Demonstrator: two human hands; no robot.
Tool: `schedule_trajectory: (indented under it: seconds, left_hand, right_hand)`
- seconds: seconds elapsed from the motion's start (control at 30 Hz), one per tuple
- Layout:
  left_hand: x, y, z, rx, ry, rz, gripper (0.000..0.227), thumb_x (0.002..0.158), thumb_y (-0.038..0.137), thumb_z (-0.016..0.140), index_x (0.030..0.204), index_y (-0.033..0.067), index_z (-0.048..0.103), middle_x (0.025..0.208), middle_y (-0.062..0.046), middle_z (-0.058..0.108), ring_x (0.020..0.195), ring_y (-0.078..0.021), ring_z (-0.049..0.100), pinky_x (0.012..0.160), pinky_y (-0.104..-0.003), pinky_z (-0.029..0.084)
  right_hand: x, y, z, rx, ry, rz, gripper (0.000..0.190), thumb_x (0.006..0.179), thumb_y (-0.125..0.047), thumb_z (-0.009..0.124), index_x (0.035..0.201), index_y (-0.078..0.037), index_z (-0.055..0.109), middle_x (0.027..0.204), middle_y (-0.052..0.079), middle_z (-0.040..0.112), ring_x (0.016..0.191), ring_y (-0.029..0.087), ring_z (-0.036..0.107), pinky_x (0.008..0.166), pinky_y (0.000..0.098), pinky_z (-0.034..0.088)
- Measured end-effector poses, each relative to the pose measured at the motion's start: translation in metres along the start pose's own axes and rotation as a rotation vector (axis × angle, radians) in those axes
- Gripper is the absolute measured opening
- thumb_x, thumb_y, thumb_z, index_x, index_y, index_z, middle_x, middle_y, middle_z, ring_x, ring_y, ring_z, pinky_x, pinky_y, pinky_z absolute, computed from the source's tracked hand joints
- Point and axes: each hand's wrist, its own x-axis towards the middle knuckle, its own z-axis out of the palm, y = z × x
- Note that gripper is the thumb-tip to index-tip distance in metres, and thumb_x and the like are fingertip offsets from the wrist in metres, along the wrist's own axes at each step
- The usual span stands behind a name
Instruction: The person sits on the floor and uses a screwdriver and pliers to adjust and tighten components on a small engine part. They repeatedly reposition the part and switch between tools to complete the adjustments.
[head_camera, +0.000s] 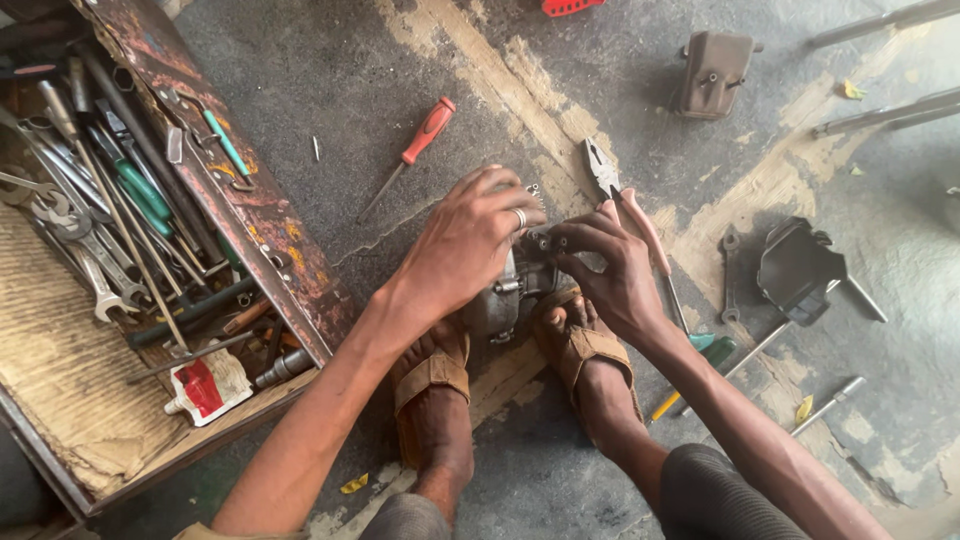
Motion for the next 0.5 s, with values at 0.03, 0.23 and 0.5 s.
schedule_trajectory:
  seconds: [0.03, 0.23, 0.5]
  left_hand:
    - [0.0, 0.001, -0.003, -0.014, -0.004, -0.008, 0.025, 0.087, -0.001, 0.07, 0.107, 0.0113, 0.078, 0.121, -0.003, 0.072, 0.129, -0.0257, 0.057, 0.12, -0.042, 0.039]
    - [0.0, 0.003, -0.007, -0.052, 0.011, -0.013, 0.022, 0.086, 0.0, 0.072, 0.106, 0.0081, 0.078, 0.12, -0.005, 0.072, 0.127, -0.0273, 0.058, 0.117, -0.043, 0.041]
    - [-0.009, -0.002, 0.002, -0.062, 0.02, -0.054, 0.024, 0.088, -0.002, 0.069, 0.106, 0.01, 0.079, 0.118, -0.004, 0.074, 0.126, -0.0249, 0.059, 0.117, -0.042, 0.042]
  right_hand:
    - [0.001, 0.0, 0.001, -0.008, 0.005, -0.014, 0.031, 0.084, -0.008, 0.078, 0.114, -0.003, 0.075, 0.116, 0.01, 0.072, 0.111, 0.025, 0.064, 0.095, 0.0393, 0.053]
    - [0.001, 0.003, 0.008, -0.057, 0.021, -0.065, 0.029, 0.085, -0.009, 0.079, 0.112, -0.003, 0.075, 0.117, 0.011, 0.073, 0.112, 0.026, 0.065, 0.095, 0.0392, 0.053]
    - [0.001, 0.0, 0.01, -0.078, 0.012, -0.047, 0.032, 0.084, -0.009, 0.08, 0.115, -0.002, 0.074, 0.117, 0.011, 0.073, 0.11, 0.026, 0.067, 0.094, 0.039, 0.054]
